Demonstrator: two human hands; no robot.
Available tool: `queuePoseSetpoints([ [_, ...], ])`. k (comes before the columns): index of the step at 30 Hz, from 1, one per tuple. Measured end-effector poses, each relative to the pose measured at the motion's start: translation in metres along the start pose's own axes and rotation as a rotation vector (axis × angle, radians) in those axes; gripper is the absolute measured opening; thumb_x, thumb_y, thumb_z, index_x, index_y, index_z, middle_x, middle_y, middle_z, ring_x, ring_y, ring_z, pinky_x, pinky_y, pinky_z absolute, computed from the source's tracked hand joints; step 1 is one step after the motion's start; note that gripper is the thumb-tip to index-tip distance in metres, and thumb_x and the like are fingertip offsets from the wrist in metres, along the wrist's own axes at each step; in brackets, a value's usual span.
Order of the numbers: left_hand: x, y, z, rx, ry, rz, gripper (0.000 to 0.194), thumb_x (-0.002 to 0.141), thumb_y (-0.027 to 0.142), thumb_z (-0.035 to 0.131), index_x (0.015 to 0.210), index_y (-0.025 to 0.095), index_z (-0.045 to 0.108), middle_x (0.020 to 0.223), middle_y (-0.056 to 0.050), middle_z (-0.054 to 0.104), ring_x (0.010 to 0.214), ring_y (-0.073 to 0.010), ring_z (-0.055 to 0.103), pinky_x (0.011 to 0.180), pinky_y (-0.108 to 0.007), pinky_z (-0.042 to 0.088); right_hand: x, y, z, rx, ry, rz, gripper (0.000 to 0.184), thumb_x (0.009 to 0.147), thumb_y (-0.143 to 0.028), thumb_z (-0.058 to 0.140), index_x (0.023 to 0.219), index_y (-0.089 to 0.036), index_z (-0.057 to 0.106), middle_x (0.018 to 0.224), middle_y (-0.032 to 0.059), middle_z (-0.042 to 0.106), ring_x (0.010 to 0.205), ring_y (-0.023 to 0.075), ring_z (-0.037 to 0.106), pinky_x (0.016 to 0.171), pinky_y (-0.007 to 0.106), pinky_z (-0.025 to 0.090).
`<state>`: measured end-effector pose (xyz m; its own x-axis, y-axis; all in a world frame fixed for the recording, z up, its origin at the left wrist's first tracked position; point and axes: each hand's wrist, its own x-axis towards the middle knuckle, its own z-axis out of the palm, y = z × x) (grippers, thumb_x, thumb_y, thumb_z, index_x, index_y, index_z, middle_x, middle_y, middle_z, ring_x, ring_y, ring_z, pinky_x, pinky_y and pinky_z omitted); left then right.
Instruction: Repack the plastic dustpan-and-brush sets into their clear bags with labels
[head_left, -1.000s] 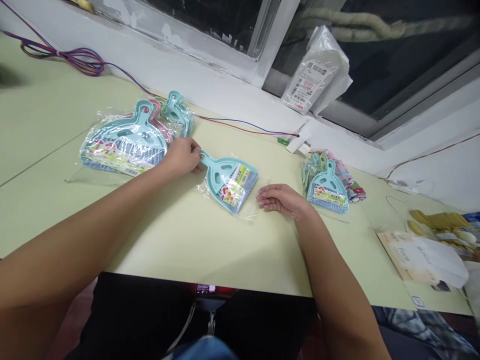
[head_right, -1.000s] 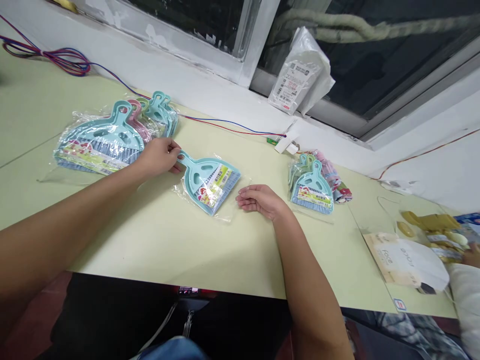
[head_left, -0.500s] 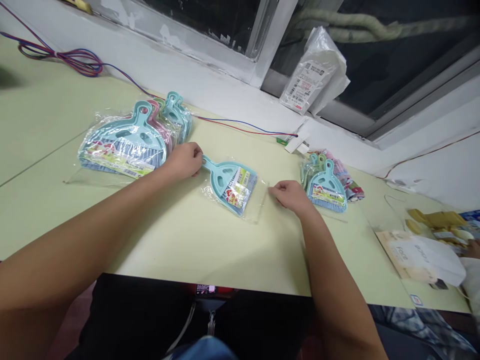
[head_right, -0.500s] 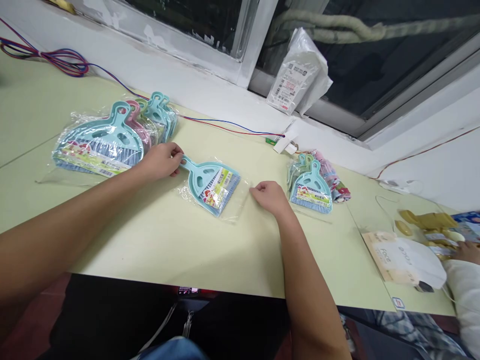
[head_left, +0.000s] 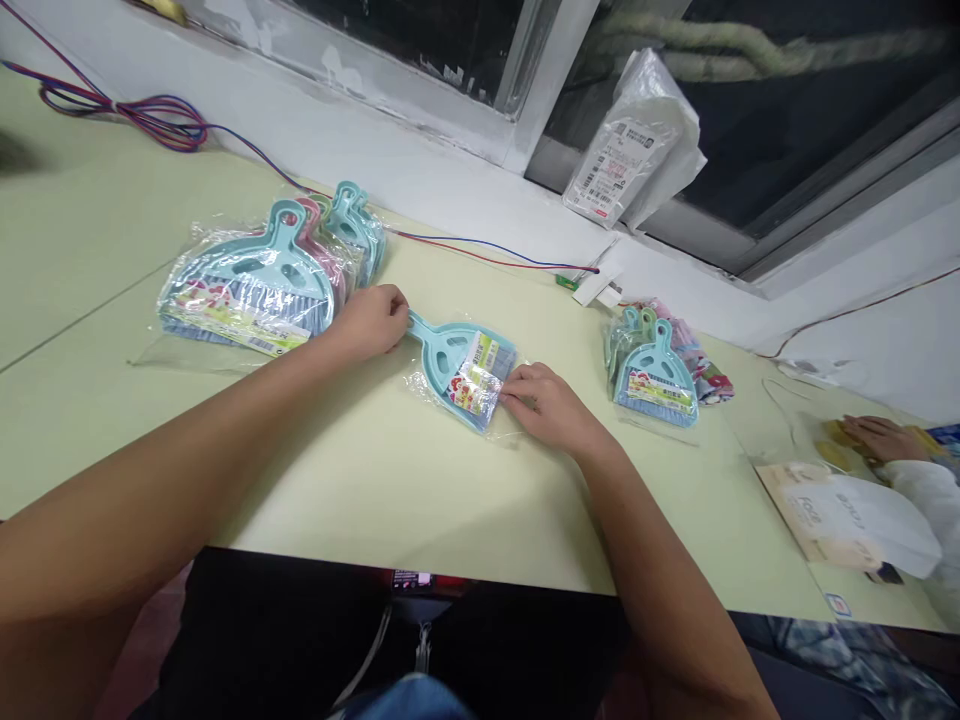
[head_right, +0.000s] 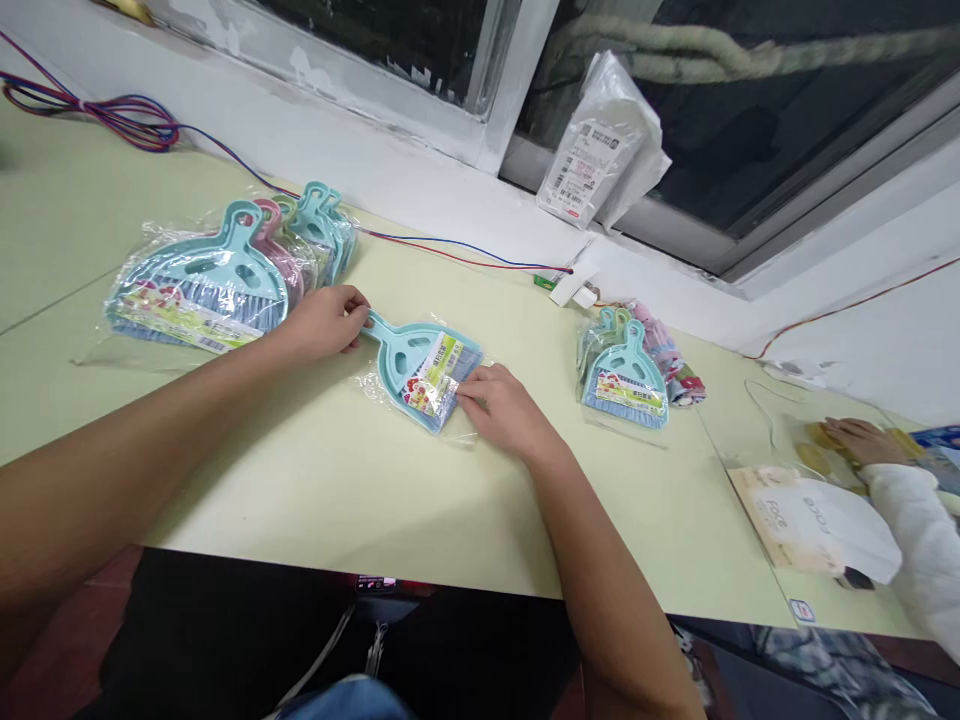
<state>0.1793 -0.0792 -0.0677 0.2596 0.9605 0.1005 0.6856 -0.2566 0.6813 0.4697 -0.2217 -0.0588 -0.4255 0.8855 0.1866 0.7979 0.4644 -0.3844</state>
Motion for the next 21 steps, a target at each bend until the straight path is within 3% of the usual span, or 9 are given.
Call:
queuePoseSetpoints([
  [11, 0.001, -0.001, 0.000, 0.002, -0.021, -0.011, 0.017, 0.091, 0.030, 0.052, 0.092, 0.023, 0.067, 0.065, -0.002, 0.071, 0.068, -0.0243, 0.070, 0.079, -0.039, 0.054, 0.001, -0.002, 0.000, 0.124, 0.012, 0.026, 0.022, 0.098, -0.019, 0.063, 0.101, -0.027, 0.084, 0.090, 0.0044, 0.073, 0.090, 0.0228, 0.064, 0.085, 0.038, 0.050],
  [14, -0.002, 0.002, 0.000, 0.039, 0.009, 0.016, 0.022, 0.093, 0.032, 0.052, 0.098, 0.020, 0.069, 0.083, -0.008, 0.075, 0.079, -0.0263, 0.071, 0.083, -0.042, 0.055, 0.002, -0.004, 0.001, 0.148, 0.073, 0.046, 0.023, 0.098, -0.021, 0.063, 0.104, -0.028, 0.084, 0.092, 0.0049, 0.074, 0.091, 0.0226, 0.066, 0.083, 0.037, 0.050],
  [16, -0.007, 0.008, 0.000, 0.083, 0.108, 0.136, 0.028, 0.094, 0.033, 0.052, 0.109, 0.018, 0.070, 0.112, -0.013, 0.074, 0.100, -0.0296, 0.070, 0.094, -0.045, 0.054, 0.002, -0.004, 0.001, 0.143, 0.104, 0.060, 0.023, 0.097, -0.021, 0.063, 0.107, -0.028, 0.084, 0.098, 0.0058, 0.075, 0.094, 0.0231, 0.066, 0.084, 0.037, 0.051],
  [18, -0.015, 0.017, 0.003, 0.128, 0.192, 0.355, 0.034, 0.097, 0.035, 0.051, 0.120, 0.018, 0.069, 0.135, -0.015, 0.066, 0.124, -0.0323, 0.061, 0.107, -0.049, 0.047, 0.003, -0.003, 0.002, 0.117, 0.112, 0.070, 0.023, 0.097, -0.021, 0.064, 0.107, -0.028, 0.084, 0.101, 0.0065, 0.075, 0.096, 0.0240, 0.066, 0.084, 0.037, 0.051],
  [21, -0.029, 0.032, 0.014, 0.203, 0.058, 0.684, 0.034, 0.100, 0.034, 0.047, 0.119, 0.019, 0.071, 0.141, -0.013, 0.063, 0.137, -0.0317, 0.053, 0.117, -0.050, 0.040, 0.003, 0.000, 0.005, 0.077, 0.107, 0.064, 0.023, 0.096, -0.020, 0.065, 0.104, -0.027, 0.084, 0.099, 0.0065, 0.075, 0.097, 0.0248, 0.064, 0.085, 0.038, 0.051],
])
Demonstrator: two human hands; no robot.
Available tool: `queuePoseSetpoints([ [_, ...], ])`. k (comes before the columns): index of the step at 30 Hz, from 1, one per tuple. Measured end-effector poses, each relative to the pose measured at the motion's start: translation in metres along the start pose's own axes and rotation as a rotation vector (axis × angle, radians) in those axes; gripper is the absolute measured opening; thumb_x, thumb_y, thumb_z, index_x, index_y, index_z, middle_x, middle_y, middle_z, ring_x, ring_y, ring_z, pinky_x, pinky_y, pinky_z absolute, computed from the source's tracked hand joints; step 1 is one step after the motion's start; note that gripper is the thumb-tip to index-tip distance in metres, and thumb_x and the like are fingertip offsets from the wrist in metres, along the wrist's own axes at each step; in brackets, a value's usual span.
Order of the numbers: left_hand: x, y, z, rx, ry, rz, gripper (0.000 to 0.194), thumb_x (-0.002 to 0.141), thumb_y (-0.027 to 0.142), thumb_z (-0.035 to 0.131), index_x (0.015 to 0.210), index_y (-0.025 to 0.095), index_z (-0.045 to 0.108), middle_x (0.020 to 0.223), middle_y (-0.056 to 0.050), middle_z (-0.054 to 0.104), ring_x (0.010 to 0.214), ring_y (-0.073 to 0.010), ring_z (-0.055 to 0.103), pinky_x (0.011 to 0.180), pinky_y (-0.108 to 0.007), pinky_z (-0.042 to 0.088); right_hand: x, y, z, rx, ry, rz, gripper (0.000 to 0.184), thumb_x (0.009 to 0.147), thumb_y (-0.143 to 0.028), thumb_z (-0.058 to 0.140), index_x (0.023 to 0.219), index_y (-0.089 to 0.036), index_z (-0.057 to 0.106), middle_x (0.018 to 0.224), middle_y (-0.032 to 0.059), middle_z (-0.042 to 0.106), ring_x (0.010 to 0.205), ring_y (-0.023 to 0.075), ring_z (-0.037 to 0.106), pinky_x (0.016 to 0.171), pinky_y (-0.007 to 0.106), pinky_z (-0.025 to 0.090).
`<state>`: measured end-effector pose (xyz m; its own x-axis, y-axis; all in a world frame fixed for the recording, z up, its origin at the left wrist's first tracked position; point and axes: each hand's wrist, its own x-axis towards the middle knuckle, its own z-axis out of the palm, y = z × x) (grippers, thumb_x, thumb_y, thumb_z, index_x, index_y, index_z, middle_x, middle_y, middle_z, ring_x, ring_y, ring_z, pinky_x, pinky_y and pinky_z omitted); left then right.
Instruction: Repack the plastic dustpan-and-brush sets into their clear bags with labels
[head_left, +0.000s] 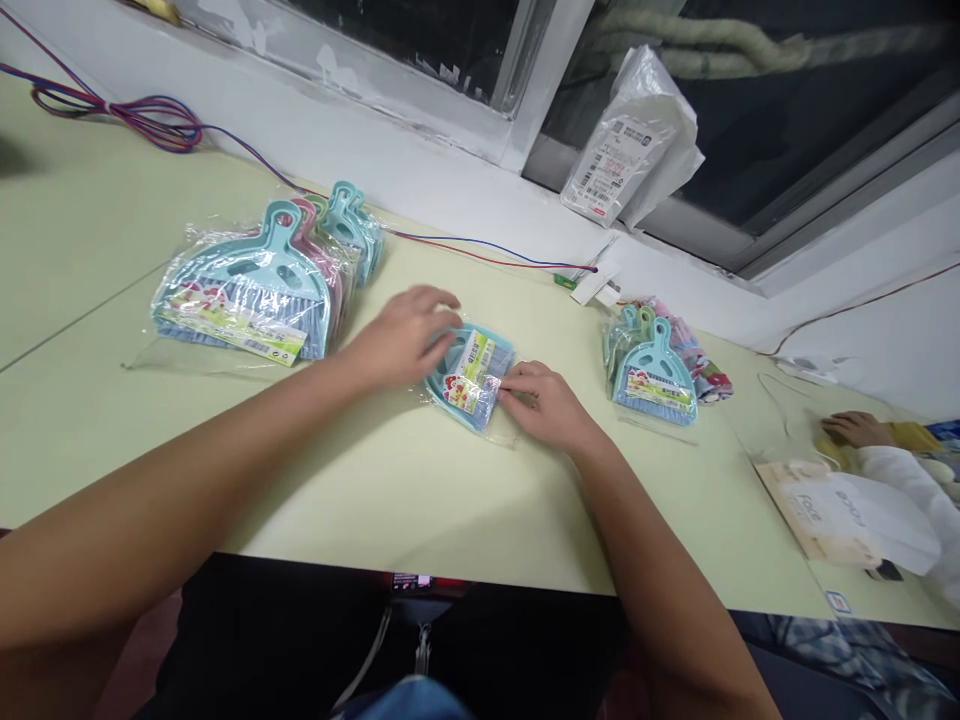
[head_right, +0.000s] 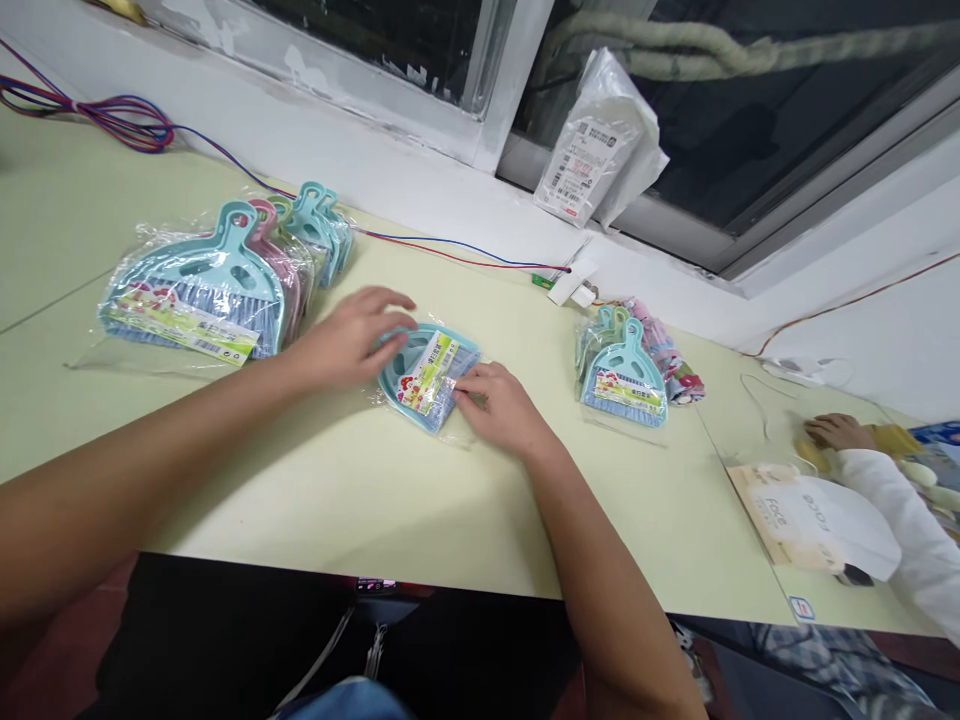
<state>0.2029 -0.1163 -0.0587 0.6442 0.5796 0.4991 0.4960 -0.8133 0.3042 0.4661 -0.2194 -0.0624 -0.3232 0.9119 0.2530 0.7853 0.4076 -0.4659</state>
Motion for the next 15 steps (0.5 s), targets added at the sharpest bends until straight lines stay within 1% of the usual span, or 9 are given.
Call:
queuePoseSetpoints([
  [1, -0.001, 0.006, 0.004, -0.001, -0.067, 0.055, 0.035, 0.101, 0.033, 0.045, 0.118, 0.018, 0.072, 0.140, -0.013, 0.064, 0.135, -0.0314, 0.054, 0.117, -0.050, 0.040, 0.000, 0.001, 0.001, -0.010, -0.002, -0.007, 0.023, 0.096, -0.019, 0.064, 0.104, -0.028, 0.084, 0.098, 0.0063, 0.074, 0.096, 0.0248, 0.064, 0.086, 0.038, 0.051],
  [2, -0.002, 0.010, 0.008, 0.001, -0.118, 0.072, 0.037, 0.102, 0.032, 0.043, 0.119, 0.017, 0.072, 0.139, -0.014, 0.065, 0.135, -0.0314, 0.055, 0.118, -0.050, 0.039, 0.000, 0.002, 0.002, -0.020, -0.001, -0.013, 0.023, 0.096, -0.019, 0.064, 0.104, -0.028, 0.084, 0.097, 0.0061, 0.074, 0.096, 0.0248, 0.063, 0.086, 0.038, 0.050],
  [4, -0.004, 0.013, 0.017, -0.008, -0.180, 0.067, 0.040, 0.103, 0.030, 0.041, 0.125, 0.015, 0.070, 0.137, -0.015, 0.067, 0.132, -0.0308, 0.057, 0.119, -0.051, 0.038, 0.000, 0.004, 0.004, -0.038, 0.004, -0.022, 0.023, 0.096, -0.020, 0.065, 0.105, -0.028, 0.084, 0.095, 0.0057, 0.074, 0.095, 0.0248, 0.063, 0.086, 0.038, 0.050],
  [7, -0.006, 0.011, 0.022, -0.032, -0.219, 0.027, 0.042, 0.103, 0.029, 0.040, 0.134, 0.018, 0.066, 0.142, -0.012, 0.065, 0.137, -0.0302, 0.054, 0.123, -0.056, 0.032, 0.000, 0.006, 0.005, -0.052, -0.005, -0.032, 0.023, 0.097, -0.020, 0.065, 0.107, -0.028, 0.084, 0.092, 0.0055, 0.073, 0.092, 0.0244, 0.062, 0.084, 0.037, 0.049],
  [11, -0.005, 0.008, 0.018, -0.072, -0.279, 0.008, 0.046, 0.100, 0.024, 0.038, 0.139, 0.024, 0.062, 0.149, -0.008, 0.062, 0.147, -0.0298, 0.047, 0.126, -0.063, 0.022, 0.000, 0.006, 0.005, -0.051, -0.019, -0.033, 0.023, 0.098, -0.021, 0.063, 0.106, -0.027, 0.084, 0.092, 0.0056, 0.073, 0.093, 0.0241, 0.062, 0.084, 0.037, 0.049],
  [13, -0.004, 0.008, 0.016, -0.100, -0.300, 0.012, 0.049, 0.099, 0.021, 0.038, 0.143, 0.025, 0.059, 0.150, -0.008, 0.062, 0.148, -0.0288, 0.047, 0.127, -0.064, 0.019, 0.000, 0.005, 0.004, -0.051, -0.023, -0.035, 0.023, 0.098, -0.021, 0.062, 0.104, -0.027, 0.084, 0.091, 0.0057, 0.073, 0.092, 0.0241, 0.062, 0.084, 0.037, 0.049],
  [15, -0.003, 0.009, 0.017, -0.108, -0.285, -0.008, 0.051, 0.099, 0.022, 0.038, 0.148, 0.023, 0.054, 0.151, -0.010, 0.060, 0.147, -0.0284, 0.048, 0.128, -0.063, 0.019, 0.000, 0.005, 0.004, -0.048, -0.021, -0.029, 0.023, 0.098, -0.020, 0.062, 0.103, -0.026, 0.084, 0.091, 0.0057, 0.073, 0.092, 0.0241, 0.062, 0.084, 0.037, 0.049],
])
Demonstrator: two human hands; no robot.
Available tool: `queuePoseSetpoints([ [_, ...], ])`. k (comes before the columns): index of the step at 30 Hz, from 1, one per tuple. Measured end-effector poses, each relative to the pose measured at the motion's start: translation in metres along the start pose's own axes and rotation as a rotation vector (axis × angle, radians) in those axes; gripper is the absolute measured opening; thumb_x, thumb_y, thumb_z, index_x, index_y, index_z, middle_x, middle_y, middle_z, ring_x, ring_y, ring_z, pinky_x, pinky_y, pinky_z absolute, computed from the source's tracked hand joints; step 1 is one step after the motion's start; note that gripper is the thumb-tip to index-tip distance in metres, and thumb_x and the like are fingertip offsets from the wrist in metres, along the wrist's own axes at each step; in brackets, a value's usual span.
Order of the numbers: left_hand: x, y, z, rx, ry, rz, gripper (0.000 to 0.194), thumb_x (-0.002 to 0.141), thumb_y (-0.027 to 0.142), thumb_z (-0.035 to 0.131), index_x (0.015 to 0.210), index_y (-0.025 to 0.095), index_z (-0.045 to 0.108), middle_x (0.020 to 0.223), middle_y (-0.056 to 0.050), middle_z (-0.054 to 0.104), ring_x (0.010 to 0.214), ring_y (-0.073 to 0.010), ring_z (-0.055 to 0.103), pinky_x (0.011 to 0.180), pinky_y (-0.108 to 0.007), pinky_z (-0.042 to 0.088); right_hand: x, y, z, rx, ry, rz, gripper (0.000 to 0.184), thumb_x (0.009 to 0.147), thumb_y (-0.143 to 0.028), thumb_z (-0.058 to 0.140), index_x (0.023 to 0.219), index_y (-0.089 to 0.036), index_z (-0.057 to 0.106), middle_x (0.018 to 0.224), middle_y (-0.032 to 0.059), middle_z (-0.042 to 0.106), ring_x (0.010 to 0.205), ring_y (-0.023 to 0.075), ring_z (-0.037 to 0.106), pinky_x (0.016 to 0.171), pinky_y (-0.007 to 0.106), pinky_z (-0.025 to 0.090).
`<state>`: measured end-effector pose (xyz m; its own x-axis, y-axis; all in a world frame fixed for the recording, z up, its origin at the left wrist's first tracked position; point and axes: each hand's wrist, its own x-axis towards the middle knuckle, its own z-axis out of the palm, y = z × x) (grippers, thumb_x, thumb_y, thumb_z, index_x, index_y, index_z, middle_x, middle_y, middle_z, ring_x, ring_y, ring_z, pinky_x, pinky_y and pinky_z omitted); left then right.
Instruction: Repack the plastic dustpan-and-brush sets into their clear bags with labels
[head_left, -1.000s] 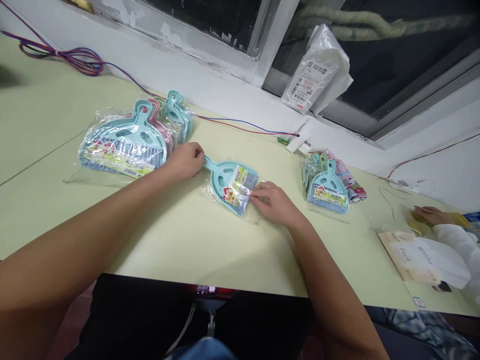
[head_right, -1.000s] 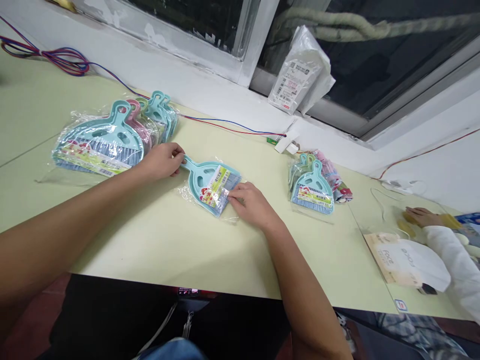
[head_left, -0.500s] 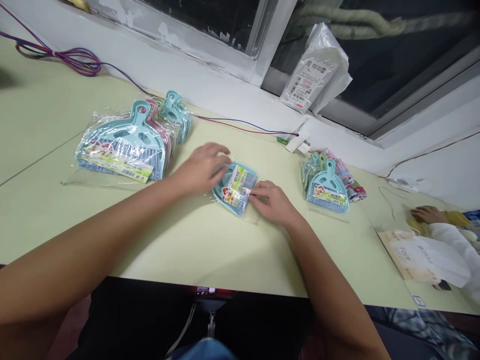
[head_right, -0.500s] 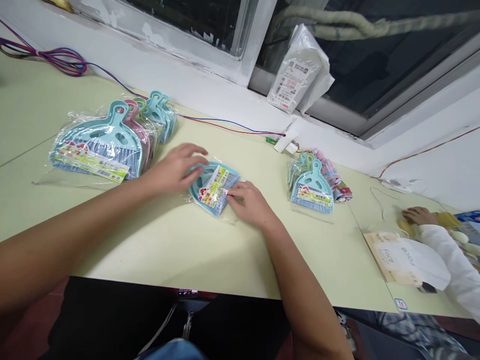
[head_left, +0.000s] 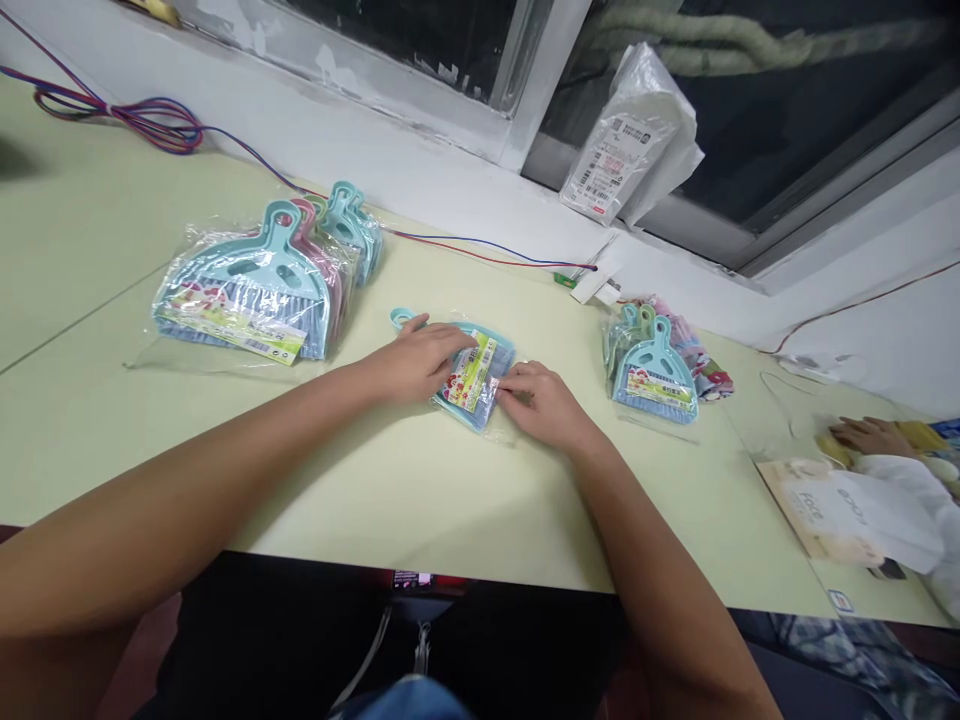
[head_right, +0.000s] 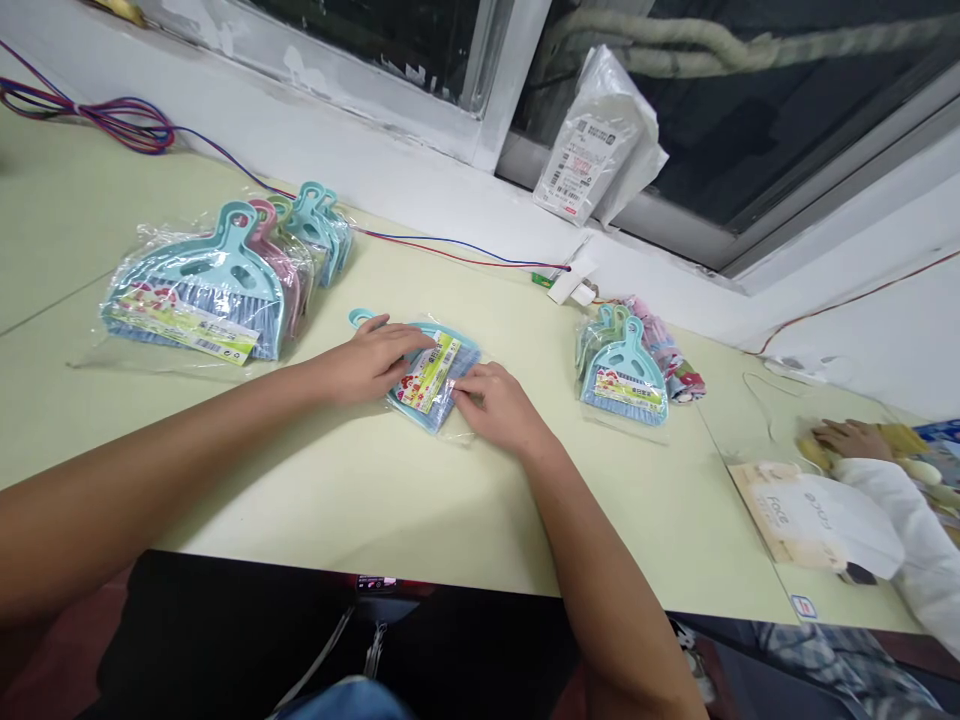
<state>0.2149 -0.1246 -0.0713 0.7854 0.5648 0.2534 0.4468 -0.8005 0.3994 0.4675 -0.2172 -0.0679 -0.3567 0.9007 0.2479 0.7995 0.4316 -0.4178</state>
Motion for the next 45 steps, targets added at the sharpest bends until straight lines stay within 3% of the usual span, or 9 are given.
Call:
queuePoseSetpoints([
  [4, 0.002, -0.002, 0.004, 0.074, 0.024, -0.042, 0.050, 0.101, 0.029, 0.037, 0.147, 0.019, 0.056, 0.158, -0.016, 0.053, 0.151, -0.0325, 0.041, 0.127, -0.065, 0.020, 0.001, 0.000, 0.001, -0.001, 0.028, 0.025, 0.025, 0.098, -0.020, 0.061, 0.105, -0.025, 0.084, 0.096, 0.0061, 0.076, 0.095, 0.0246, 0.064, 0.087, 0.038, 0.050],
  [11, 0.003, -0.002, 0.005, 0.114, -0.034, 0.004, 0.051, 0.104, 0.035, 0.036, 0.148, 0.027, 0.060, 0.160, -0.011, 0.052, 0.154, -0.0374, 0.037, 0.123, -0.073, 0.016, 0.003, -0.001, 0.004, 0.016, 0.082, 0.128, 0.027, 0.100, -0.025, 0.058, 0.112, -0.023, 0.082, 0.101, 0.0075, 0.078, 0.097, 0.0249, 0.068, 0.091, 0.039, 0.052],
  [15, 0.002, -0.002, 0.005, 0.112, -0.044, 0.013, 0.050, 0.104, 0.035, 0.036, 0.147, 0.029, 0.061, 0.161, -0.010, 0.050, 0.155, -0.0382, 0.035, 0.123, -0.074, 0.016, 0.004, -0.003, 0.009, 0.170, 0.145, 0.286, 0.028, 0.099, -0.031, 0.059, 0.114, -0.024, 0.081, 0.108, 0.0051, 0.081, 0.091, 0.0233, 0.072, 0.086, 0.038, 0.055],
  [20, 0.001, -0.003, 0.006, 0.074, -0.056, 0.002, 0.051, 0.106, 0.037, 0.033, 0.151, 0.029, 0.056, 0.163, -0.008, 0.050, 0.157, -0.0359, 0.031, 0.125, -0.070, 0.014, 0.007, -0.001, 0.019, 0.322, 0.234, 0.382, 0.027, 0.095, -0.036, 0.063, 0.112, -0.025, 0.081, 0.117, 0.0033, 0.080, 0.102, 0.0250, 0.073, 0.096, 0.041, 0.055],
  [23, 0.000, -0.003, 0.005, 0.054, -0.065, -0.010, 0.053, 0.107, 0.037, 0.032, 0.154, 0.028, 0.052, 0.164, -0.007, 0.049, 0.158, -0.0352, 0.030, 0.126, -0.068, 0.013, 0.011, 0.001, 0.023, 0.468, 0.273, 0.435, 0.025, 0.090, -0.038, 0.066, 0.104, -0.023, 0.082, 0.115, 0.0039, 0.080, 0.105, 0.0255, 0.073, 0.100, 0.041, 0.055],
  [29, 0.000, -0.003, 0.005, 0.052, -0.071, -0.010, 0.053, 0.106, 0.037, 0.033, 0.155, 0.028, 0.052, 0.165, -0.006, 0.049, 0.158, -0.0354, 0.030, 0.126, -0.068, 0.013, 0.017, -0.005, 0.021, 0.709, 0.257, 0.619, 0.033, 0.078, -0.040, 0.075, 0.102, -0.019, 0.083, 0.104, 0.0050, 0.081, 0.097, 0.0247, 0.073, 0.089, 0.038, 0.059],
  [32, -0.001, -0.004, 0.006, 0.052, -0.064, -0.003, 0.053, 0.107, 0.038, 0.032, 0.155, 0.027, 0.052, 0.165, -0.006, 0.048, 0.158, -0.0357, 0.029, 0.126, -0.068, 0.012, 0.019, -0.009, 0.020, 0.750, 0.238, 0.645, 0.035, 0.077, -0.041, 0.077, 0.103, -0.019, 0.084, 0.104, 0.0047, 0.081, 0.099, 0.0253, 0.072, 0.088, 0.038, 0.060],
  [38, -0.002, -0.005, 0.006, 0.033, -0.054, 0.005, 0.055, 0.107, 0.038, 0.031, 0.158, 0.023, 0.044, 0.164, -0.009, 0.049, 0.158, -0.0354, 0.029, 0.127, -0.066, 0.011, 0.018, -0.009, 0.021, 0.778, 0.266, 0.612, 0.024, 0.076, -0.036, 0.079, 0.095, -0.023, 0.084, 0.114, 0.0036, 0.081, 0.116, 0.0269, 0.072, 0.110, 0.042, 0.051],
  [45, -0.003, -0.005, 0.004, 0.016, -0.055, 0.006, 0.055, 0.108, 0.039, 0.030, 0.159, 0.023, 0.042, 0.164, -0.011, 0.049, 0.159, -0.0351, 0.029, 0.128, -0.064, 0.011, 0.015, -0.010, 0.021, 0.737, 0.278, 0.657, 0.023, 0.075, -0.037, 0.081, 0.093, -0.022, 0.084, 0.111, 0.0042, 0.081, 0.116, 0.0290, 0.072, 0.110, 0.045, 0.052],
])
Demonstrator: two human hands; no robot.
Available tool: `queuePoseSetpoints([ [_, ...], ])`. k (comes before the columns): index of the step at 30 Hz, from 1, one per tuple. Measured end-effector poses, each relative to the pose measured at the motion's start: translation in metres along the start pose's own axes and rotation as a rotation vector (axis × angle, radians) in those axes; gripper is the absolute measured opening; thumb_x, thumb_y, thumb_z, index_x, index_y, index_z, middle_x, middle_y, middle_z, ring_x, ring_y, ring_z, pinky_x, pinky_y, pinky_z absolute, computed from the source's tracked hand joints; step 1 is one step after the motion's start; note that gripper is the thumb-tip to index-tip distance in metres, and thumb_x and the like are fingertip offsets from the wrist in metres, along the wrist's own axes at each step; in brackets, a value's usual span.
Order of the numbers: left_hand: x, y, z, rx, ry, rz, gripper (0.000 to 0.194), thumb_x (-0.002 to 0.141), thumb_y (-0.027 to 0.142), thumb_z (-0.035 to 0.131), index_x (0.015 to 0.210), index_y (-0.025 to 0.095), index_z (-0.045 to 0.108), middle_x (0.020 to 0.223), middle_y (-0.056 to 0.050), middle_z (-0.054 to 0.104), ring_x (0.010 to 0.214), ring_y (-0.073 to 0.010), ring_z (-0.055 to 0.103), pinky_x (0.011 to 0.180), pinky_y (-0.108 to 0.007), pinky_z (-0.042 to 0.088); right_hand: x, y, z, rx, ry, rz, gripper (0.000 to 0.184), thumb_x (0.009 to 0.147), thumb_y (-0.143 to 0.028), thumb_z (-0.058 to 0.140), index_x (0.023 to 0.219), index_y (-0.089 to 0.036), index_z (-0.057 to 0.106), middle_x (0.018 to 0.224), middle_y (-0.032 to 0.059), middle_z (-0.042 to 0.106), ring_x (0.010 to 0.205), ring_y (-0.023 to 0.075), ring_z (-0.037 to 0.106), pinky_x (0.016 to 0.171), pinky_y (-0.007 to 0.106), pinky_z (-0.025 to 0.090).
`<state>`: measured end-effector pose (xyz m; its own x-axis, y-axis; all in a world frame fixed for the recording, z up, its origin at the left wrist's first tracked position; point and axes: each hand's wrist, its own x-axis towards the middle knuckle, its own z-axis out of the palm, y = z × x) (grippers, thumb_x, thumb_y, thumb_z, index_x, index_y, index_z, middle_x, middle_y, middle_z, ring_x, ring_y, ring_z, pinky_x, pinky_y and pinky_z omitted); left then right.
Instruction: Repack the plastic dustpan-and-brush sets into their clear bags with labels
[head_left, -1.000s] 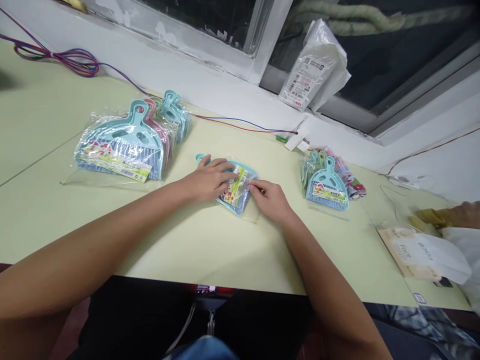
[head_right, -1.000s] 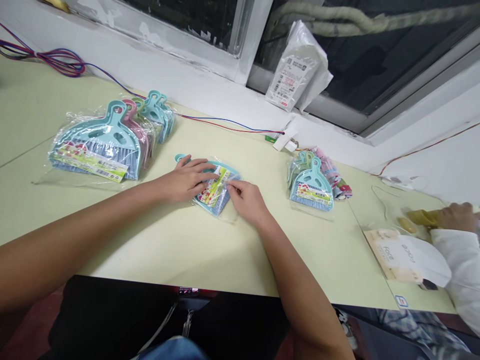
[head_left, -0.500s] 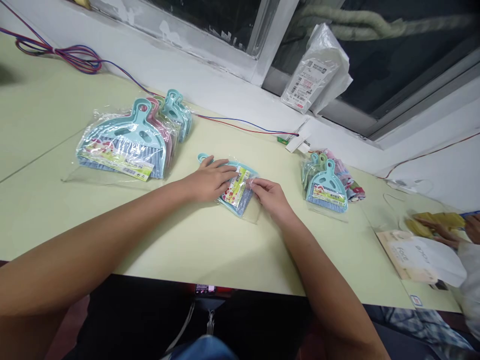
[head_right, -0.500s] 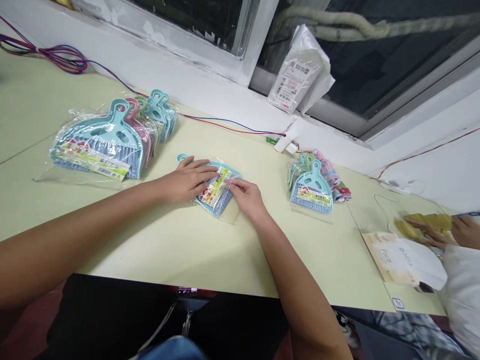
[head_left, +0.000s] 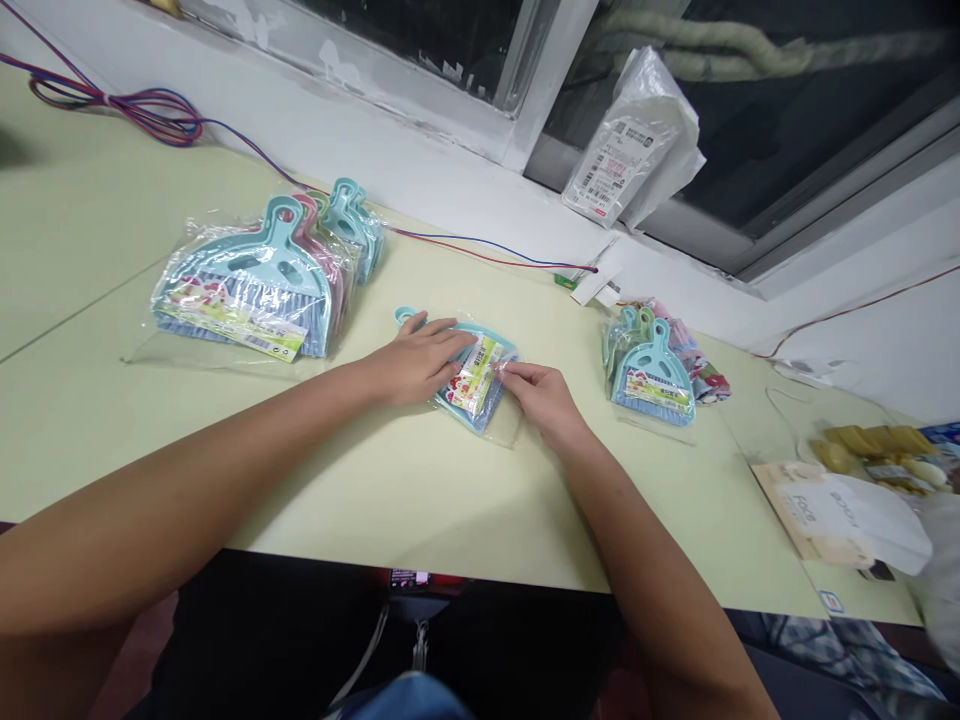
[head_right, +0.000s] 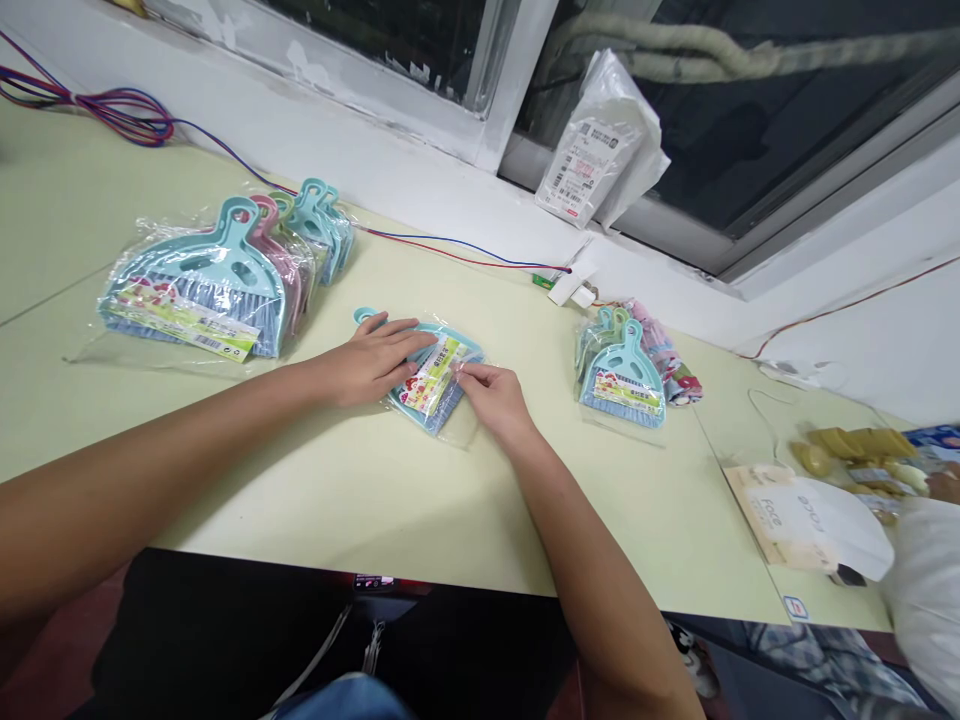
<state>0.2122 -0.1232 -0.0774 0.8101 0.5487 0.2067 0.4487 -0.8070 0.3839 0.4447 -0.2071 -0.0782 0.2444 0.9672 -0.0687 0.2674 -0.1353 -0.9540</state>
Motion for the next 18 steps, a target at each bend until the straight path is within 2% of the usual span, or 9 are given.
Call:
queuePoseSetpoints([
  [5, -0.0003, 0.0014, -0.0009, 0.000, -0.005, -0.003, 0.054, 0.108, 0.039, 0.028, 0.157, 0.022, 0.043, 0.163, -0.010, 0.049, 0.159, -0.0351, 0.029, 0.128, -0.064, 0.012, -0.0013, -0.0014, 0.0006, 0.009, 0.023, 0.024, 0.023, 0.074, -0.037, 0.083, 0.092, -0.022, 0.084, 0.109, 0.0044, 0.082, 0.115, 0.0301, 0.073, 0.109, 0.046, 0.052],
  [12, -0.0003, 0.0022, -0.0014, 0.002, -0.002, -0.004, 0.055, 0.108, 0.040, 0.029, 0.158, 0.021, 0.043, 0.163, -0.011, 0.049, 0.159, -0.0348, 0.029, 0.128, -0.064, 0.011, -0.0017, -0.0022, 0.0030, 0.012, -0.020, -0.005, 0.021, 0.078, -0.036, 0.081, 0.094, -0.023, 0.084, 0.114, 0.0041, 0.081, 0.119, 0.0289, 0.072, 0.113, 0.046, 0.050],
  [18, 0.0006, 0.0007, -0.0005, -0.001, -0.004, 0.001, 0.054, 0.107, 0.040, 0.032, 0.157, 0.026, 0.047, 0.163, -0.008, 0.050, 0.158, -0.0352, 0.029, 0.128, -0.065, 0.011, -0.0003, -0.0004, 0.0008, 0.002, -0.042, -0.013, 0.021, 0.079, -0.034, 0.079, 0.097, -0.024, 0.084, 0.117, 0.0033, 0.080, 0.122, 0.0283, 0.070, 0.116, 0.046, 0.048],
])
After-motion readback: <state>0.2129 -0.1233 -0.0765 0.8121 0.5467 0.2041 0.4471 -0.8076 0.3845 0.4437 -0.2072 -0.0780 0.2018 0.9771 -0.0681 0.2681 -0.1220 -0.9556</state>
